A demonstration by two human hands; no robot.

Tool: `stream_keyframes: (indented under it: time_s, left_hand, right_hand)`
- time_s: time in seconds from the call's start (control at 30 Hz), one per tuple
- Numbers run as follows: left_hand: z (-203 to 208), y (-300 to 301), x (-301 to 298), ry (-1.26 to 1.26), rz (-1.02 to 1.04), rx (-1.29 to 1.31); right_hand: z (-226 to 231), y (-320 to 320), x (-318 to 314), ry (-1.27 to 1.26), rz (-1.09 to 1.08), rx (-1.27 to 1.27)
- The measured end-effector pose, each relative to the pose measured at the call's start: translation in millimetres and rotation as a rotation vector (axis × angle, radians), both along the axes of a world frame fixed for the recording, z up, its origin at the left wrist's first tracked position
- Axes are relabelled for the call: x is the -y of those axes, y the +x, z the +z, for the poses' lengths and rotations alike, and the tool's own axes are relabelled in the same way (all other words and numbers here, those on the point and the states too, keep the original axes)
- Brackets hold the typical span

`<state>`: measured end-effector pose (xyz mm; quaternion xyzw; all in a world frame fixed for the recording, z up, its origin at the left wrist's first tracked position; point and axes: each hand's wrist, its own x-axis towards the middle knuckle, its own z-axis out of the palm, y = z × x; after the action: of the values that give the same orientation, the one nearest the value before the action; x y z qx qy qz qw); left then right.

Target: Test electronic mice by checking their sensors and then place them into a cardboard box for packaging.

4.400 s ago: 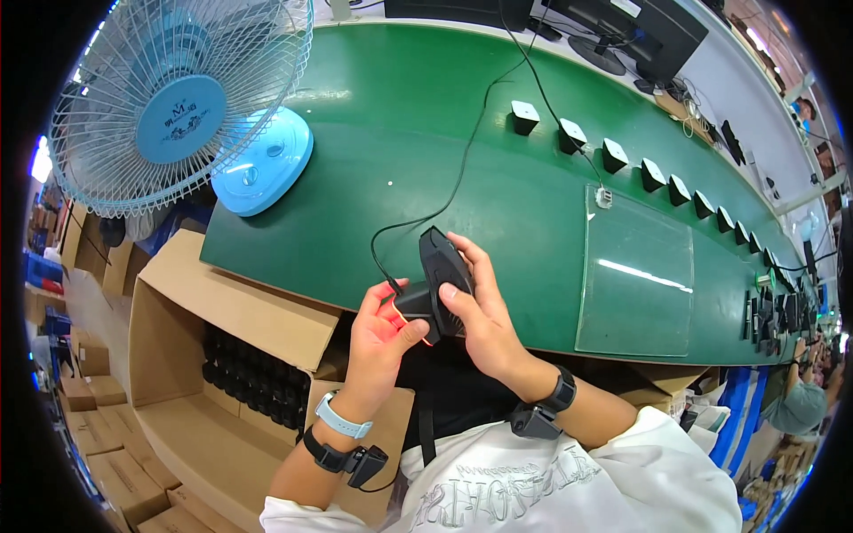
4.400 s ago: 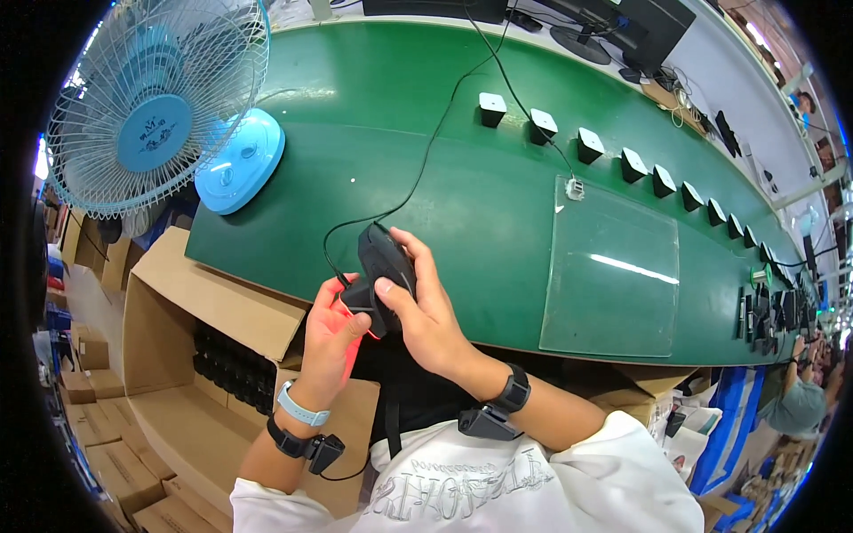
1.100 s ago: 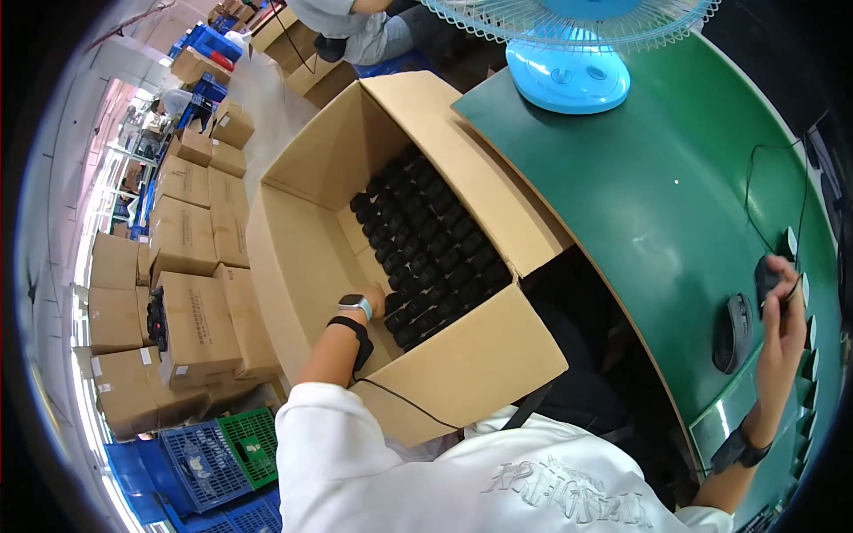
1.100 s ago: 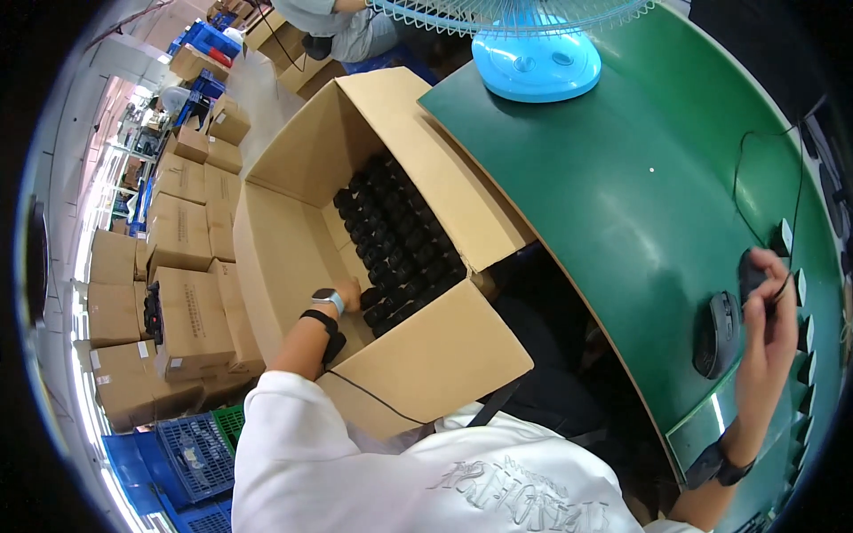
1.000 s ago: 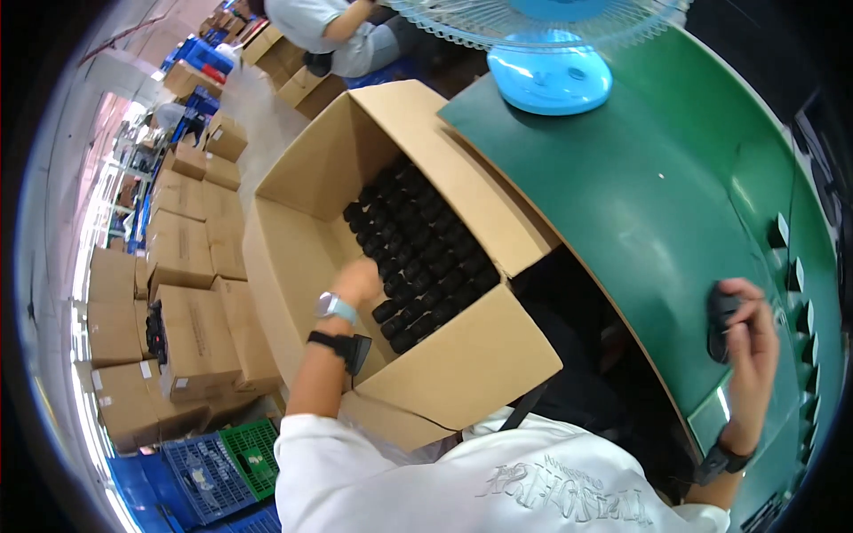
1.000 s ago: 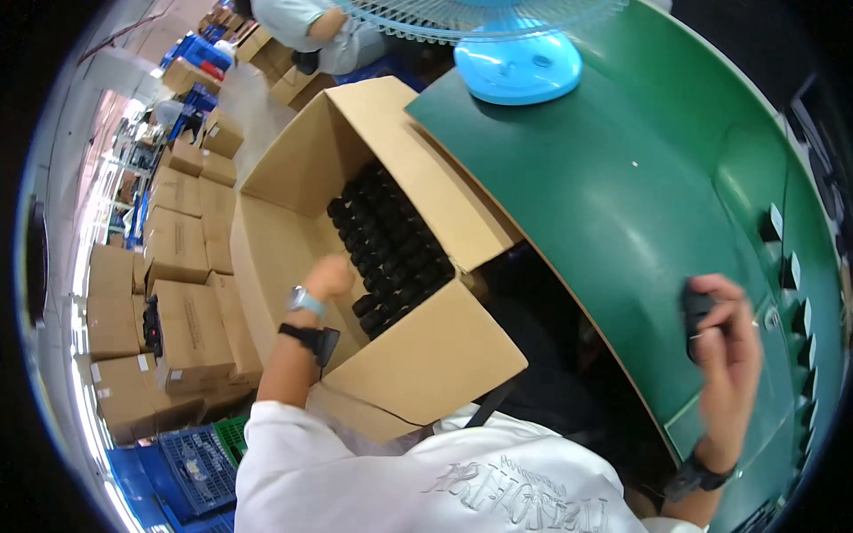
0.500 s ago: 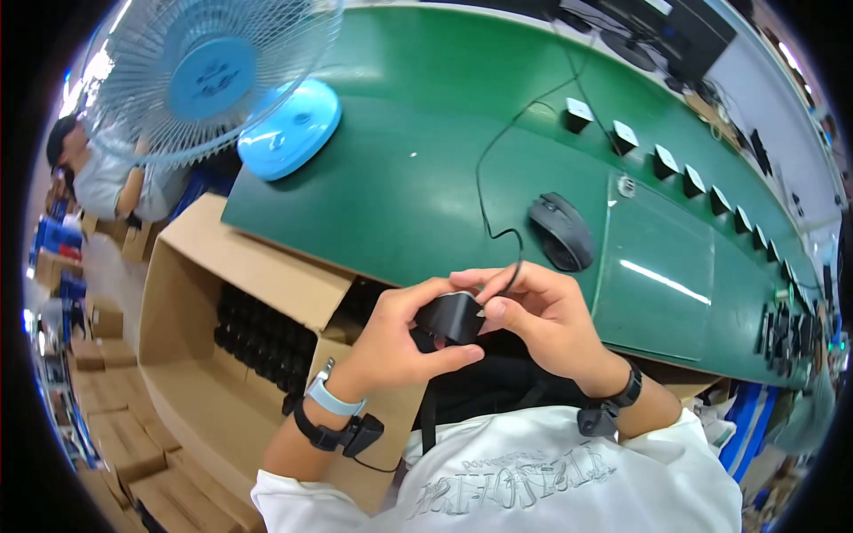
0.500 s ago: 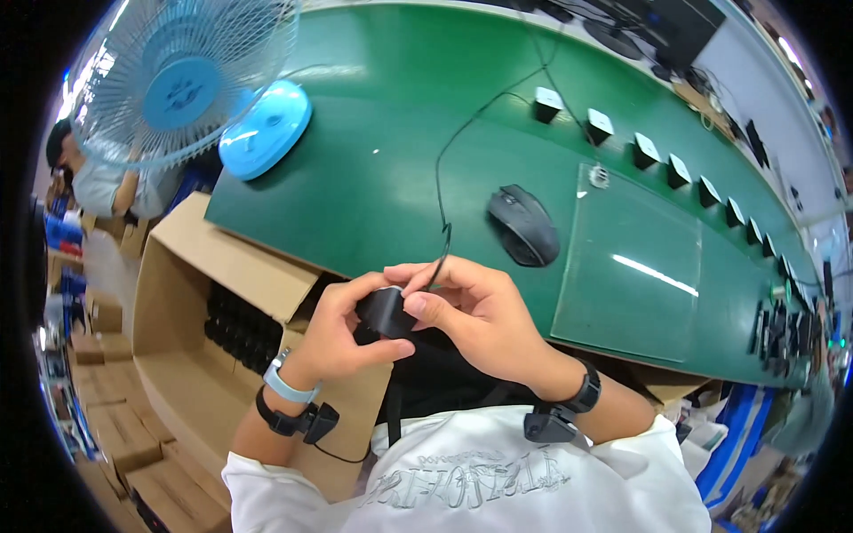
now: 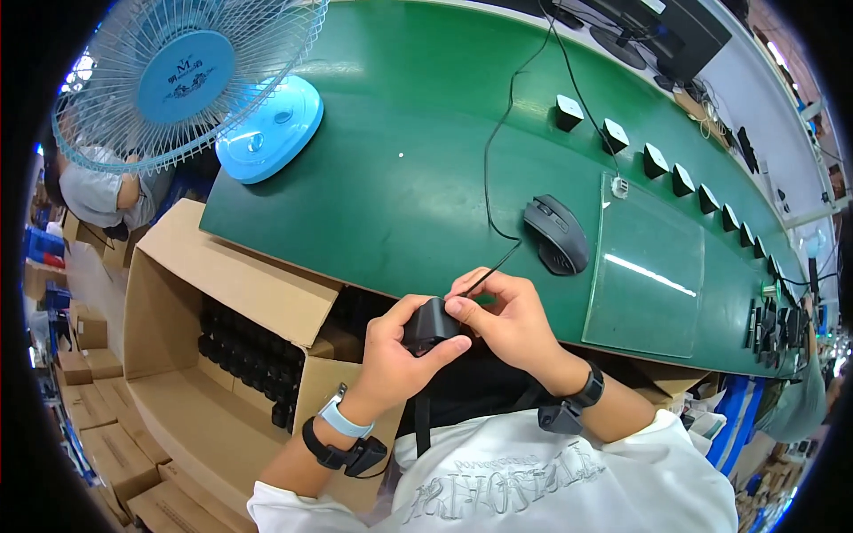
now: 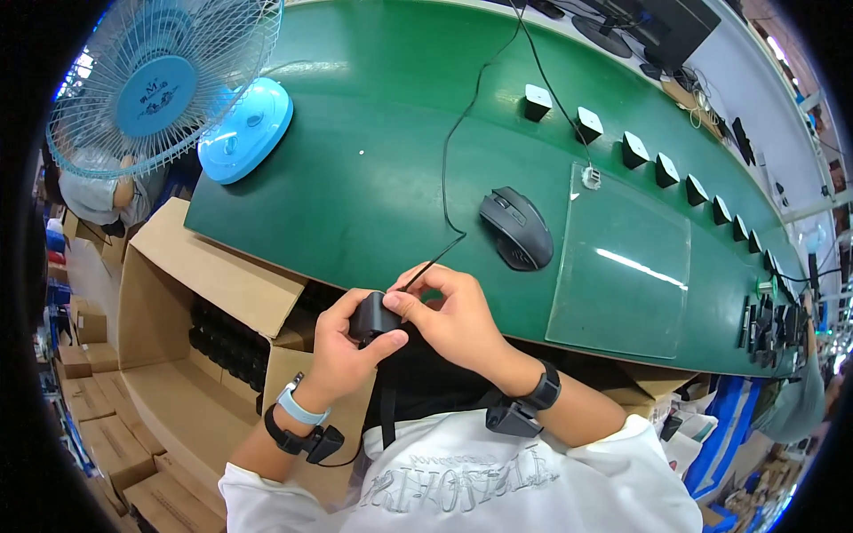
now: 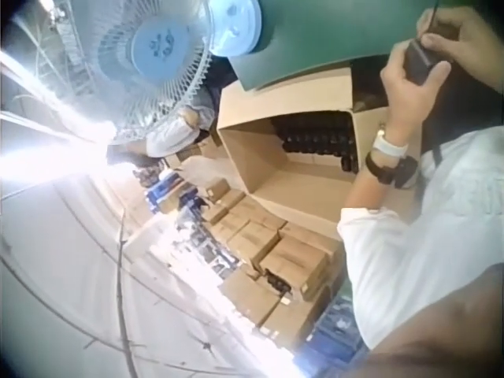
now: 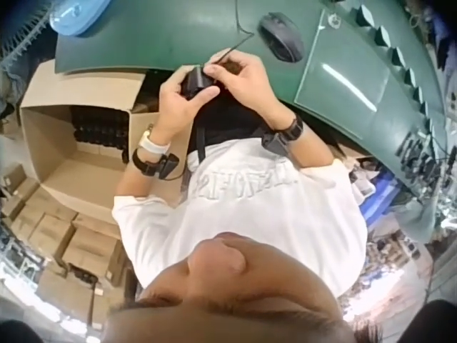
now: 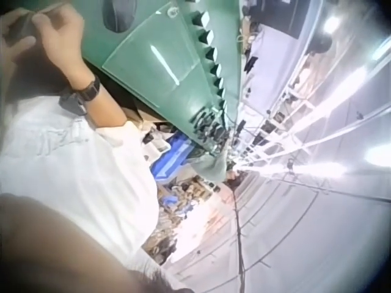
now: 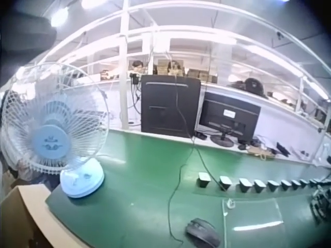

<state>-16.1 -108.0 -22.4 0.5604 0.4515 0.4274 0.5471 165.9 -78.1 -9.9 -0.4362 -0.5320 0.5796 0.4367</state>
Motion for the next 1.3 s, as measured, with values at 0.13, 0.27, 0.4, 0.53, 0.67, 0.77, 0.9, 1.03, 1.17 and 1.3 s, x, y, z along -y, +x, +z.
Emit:
stream_keyframes:
  time_s: [0.13, 0.27, 0.4, 0.53, 0.67, 0.77, 0.9, 1.03, 1.17, 1.3]
  left_hand:
    - [0, -1, -5, -0.014, -0.043, 0.107]
    - [1, -7, -10, -0.420, -0.200, 0.595]
    - [1, -8, -12, -0.565, -0.190, 0.873]
    - [6, -5, -12, -0.509, -0.148, 0.806]
    - [12, -1, -9, -0.519, -0.099, 0.868]
    - [11, 0, -9, -0.462, -0.030, 0.774]
    - [5, -3, -8, -0.366, -0.025, 0.611]
    - [1, -7, -6, -0.332, 0.027, 0.550]
    - [1, -5, -9, -0.361, 0.043, 0.620]
    - [4, -6, -13, -0.419, -0.009, 0.635]
  right_hand:
    - [8, 13, -6, -0.096, 0.045, 0.056]
    - [26, 56, -18, 0.240, -0.175, 0.567]
    - [11, 90, -45, 0.689, -0.353, 1.060]
    - [-3, 92, -52, 0.507, -0.323, 1.105]
    - [12, 65, -34, -0.008, -0.358, -0.006]
    - [20, 28, -7, -0.076, -0.241, -0.252]
    - [17, -4, 5, 0.112, -0.100, -0.119]
    - [13, -9, 2, 0.220, -0.055, 0.047]
    - [9, -11, 1, 0.445, -0.081, 0.088]
    - [10, -12, 3, 0.593, -0.085, 0.085]
